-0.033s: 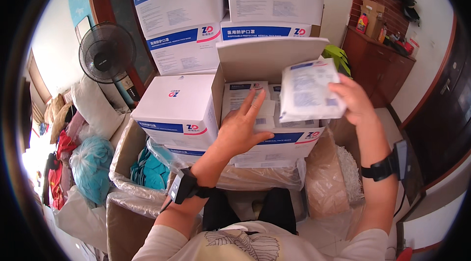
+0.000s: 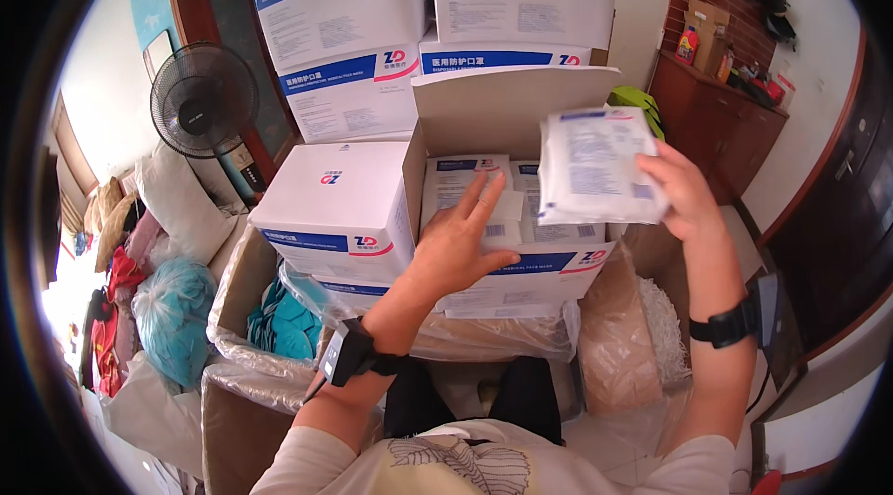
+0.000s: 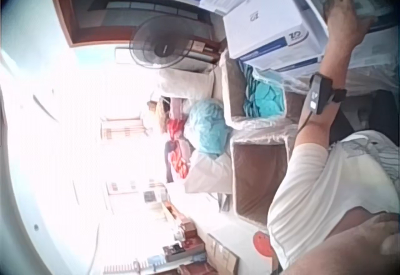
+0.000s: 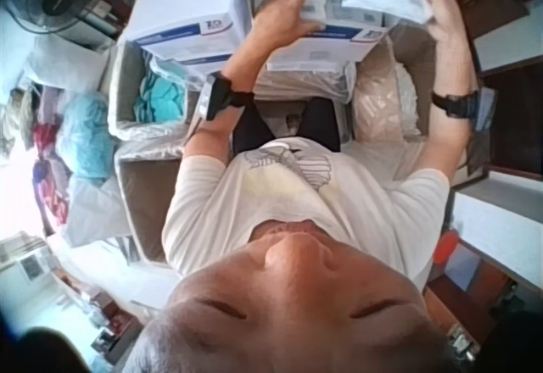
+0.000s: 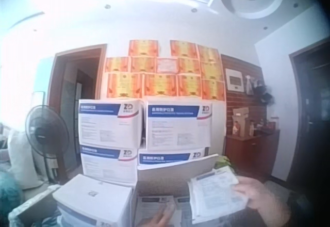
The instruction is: The person is unboxing medical face masks from a shipping carton and checking their individual packaging.
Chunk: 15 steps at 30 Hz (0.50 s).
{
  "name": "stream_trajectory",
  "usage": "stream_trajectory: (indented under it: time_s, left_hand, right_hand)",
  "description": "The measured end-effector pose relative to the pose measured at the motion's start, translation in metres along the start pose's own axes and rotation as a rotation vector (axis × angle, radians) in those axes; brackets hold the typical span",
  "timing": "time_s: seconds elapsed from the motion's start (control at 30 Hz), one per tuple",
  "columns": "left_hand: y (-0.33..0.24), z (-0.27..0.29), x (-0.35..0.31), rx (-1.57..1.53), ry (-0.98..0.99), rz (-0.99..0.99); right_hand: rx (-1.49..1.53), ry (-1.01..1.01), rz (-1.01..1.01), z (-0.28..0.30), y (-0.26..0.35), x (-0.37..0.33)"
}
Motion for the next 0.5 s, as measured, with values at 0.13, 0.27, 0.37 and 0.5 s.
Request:
stream_trajectory:
  time_s: [0.13, 0.27, 0.37, 0.5]
  left_hand:
    - [0.017, 0.001, -0.011, -0.471, -0.100, -0.098]
    - [-0.007, 0.001, -0.054, -1.476, 0.002, -0.172]
    - [-0.012, -0.009, -0.091, -1.298, -0.082, 0.025]
    - [0.021, -0.036, -0.147, -1.402, -0.205, 0.368]
  right_hand:
    - [0.105, -0.003, 0.079, -0.019, -0.012, -0.045]
    - [0.005, 0.098, 0.114, -0.058, -0.075, -0.097]
    - [-0.103, 0.150, 0.053, -0.084, -0.142, -0.119]
    - [0.028, 0.368, -0.193, -0.121, -0.214, -0.129]
Point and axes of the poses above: each hand's wrist, its own x-axis towards the middle knuckle, its own z-axis out of the back of the hand, y = z × x, the point moved 2 cm from there along x, towards the middle knuckle, and after that the axes turned 5 degrees about y, right-handed, at the moved point
